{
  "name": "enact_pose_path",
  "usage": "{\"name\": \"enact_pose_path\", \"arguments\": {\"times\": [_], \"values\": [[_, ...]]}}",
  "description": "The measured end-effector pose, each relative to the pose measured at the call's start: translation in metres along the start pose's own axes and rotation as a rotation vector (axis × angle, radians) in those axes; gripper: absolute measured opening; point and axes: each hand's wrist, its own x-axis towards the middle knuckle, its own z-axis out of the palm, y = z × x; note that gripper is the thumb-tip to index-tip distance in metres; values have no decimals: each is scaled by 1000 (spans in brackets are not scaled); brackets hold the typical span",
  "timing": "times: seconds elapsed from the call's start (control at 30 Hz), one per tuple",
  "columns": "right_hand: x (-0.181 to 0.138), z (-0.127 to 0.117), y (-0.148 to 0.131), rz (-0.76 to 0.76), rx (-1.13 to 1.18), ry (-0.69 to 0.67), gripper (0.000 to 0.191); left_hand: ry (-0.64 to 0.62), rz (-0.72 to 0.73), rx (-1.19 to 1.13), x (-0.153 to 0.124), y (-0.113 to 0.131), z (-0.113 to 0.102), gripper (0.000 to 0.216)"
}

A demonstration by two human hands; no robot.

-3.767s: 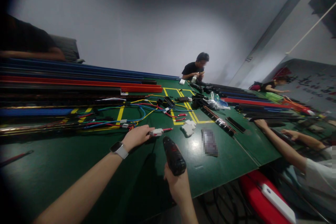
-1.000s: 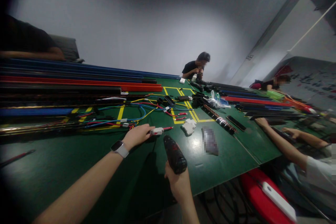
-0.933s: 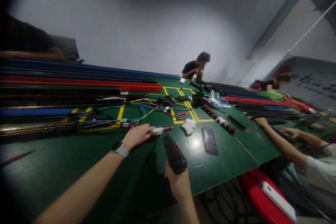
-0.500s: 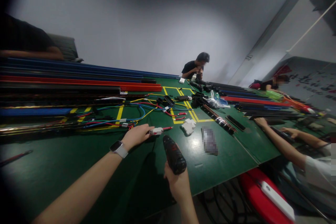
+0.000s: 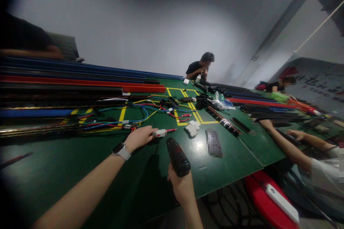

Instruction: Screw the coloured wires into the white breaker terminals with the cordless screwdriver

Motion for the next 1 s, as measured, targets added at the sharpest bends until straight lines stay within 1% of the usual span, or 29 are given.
{"name": "enact_pose_path", "arguments": {"times": [0.23,0.37,0.53,0.77,1.0], "values": [[0,0,2,-3,7,-5,27,-11,-14,-14,0,2,-1,28],[0,-1,1,1,3,-4,27,8,-16,-20,-1,2,-2,28],[-1,-1,-1,7,-9,-11,30,-19,-32,-23,-2,3,-4,27],[0,1,-2,5,39,-2,27,-21,-18,-18,-2,3,-5,27],[-1,1,-4,16,-7,-9,29,-18,-20,-12,-2,2,-3,28]]}}
